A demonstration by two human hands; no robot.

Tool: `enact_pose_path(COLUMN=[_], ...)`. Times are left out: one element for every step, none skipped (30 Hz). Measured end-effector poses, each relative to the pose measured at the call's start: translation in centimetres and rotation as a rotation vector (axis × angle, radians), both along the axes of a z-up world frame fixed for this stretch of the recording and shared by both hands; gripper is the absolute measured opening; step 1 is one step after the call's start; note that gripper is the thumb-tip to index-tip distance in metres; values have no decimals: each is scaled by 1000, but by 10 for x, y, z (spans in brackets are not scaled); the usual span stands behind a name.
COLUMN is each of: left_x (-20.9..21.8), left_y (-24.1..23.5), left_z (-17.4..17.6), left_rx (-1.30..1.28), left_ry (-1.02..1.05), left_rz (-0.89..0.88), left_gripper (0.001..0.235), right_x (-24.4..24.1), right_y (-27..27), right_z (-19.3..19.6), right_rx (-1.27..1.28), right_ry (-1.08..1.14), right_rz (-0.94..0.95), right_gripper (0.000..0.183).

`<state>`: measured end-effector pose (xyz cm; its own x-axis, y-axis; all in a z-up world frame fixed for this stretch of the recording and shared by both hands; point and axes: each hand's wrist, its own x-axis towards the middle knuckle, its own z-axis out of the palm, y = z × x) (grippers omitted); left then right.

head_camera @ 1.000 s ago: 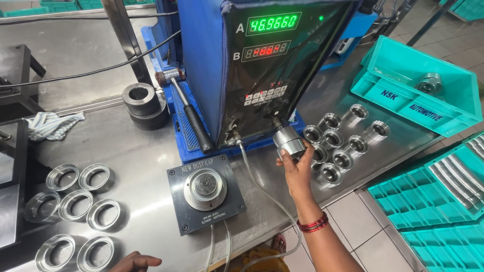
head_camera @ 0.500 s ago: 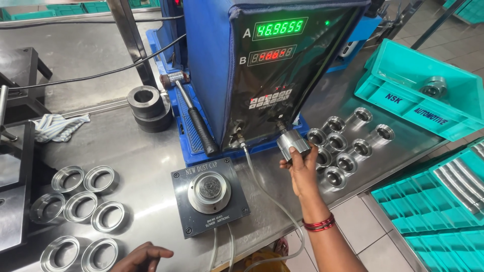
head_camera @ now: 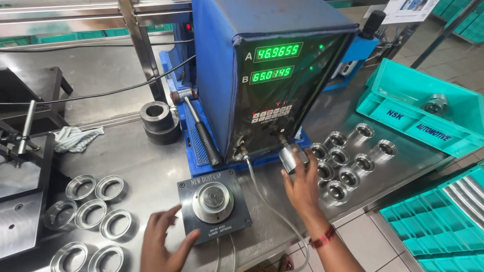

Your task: Measure metal parts using an industrial measurement machine and sort them into a bin.

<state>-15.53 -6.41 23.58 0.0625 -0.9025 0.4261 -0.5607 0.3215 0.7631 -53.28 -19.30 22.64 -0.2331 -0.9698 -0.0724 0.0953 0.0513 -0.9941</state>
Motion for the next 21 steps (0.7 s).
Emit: enact_pose_path(left_x=[-15,-29,-44,-54,-64,-74,-72,-70,-67,-53,-39,-25,-8,9,27,21,19,18,-1,-18,-28], left_y=[-1,-2,-7,-18,-24,-30,-36,-43,-51,-54,-56,-57,-60,-62,-63,-59,-57,-55,-49,-44,-41], left_z=[17,33,51,54,55,56,53,50,47,39,30,20,3,-15,-33,-36,-36,-37,-19,-1,19], left_rx=[7,29,43,42,150,258,263,275,283,285,188,90,100,186,275,286,161,31,40,10,-17], left_ry=[-1,-91,-180,-179,-242,-304,-302,-310,-318,-314,-283,-251,-245,-174,-101,-95,63,217,217,131,36], left_rz=[3,33,68,74,79,85,90,48,9,17,-37,-89,-79,63,207,221,157,94,133,-59,-243], left_gripper=[69,86,103,103,112,121,121,121,122,122,113,105,105,79,57,57,61,67,67,85,105], right_x=[5,13,24,5,-14,-33,-39,-45,-50,-41,-33,-24,-19,-13,-7,-10,-10,-8,-22,-34,-39], right_y=[10,21,28,21,20,18,17,16,12,14,18,22,21,19,18,17,12,7,11,14,13], right_z=[11,20,31,18,2,-14,-26,-39,-50,-32,-14,2,13,23,32,28,24,20,11,1,-8], right_rx=[4,9,3,0,173,341,347,238,120,120,-8,-140,-134,-102,-71,-65,-13,40,47,-4,-52], right_ry=[123,247,371,371,79,-215,-212,-25,162,164,307,448,452,436,420,425,387,350,351,224,85], right_rz=[-49,-97,-141,-135,-27,83,89,11,-62,-53,-81,-105,-92,-70,-44,-27,-69,-109,-69,-15,45], right_gripper=[91,92,93,93,89,96,96,92,88,88,88,91,91,87,84,84,75,66,66,54,42])
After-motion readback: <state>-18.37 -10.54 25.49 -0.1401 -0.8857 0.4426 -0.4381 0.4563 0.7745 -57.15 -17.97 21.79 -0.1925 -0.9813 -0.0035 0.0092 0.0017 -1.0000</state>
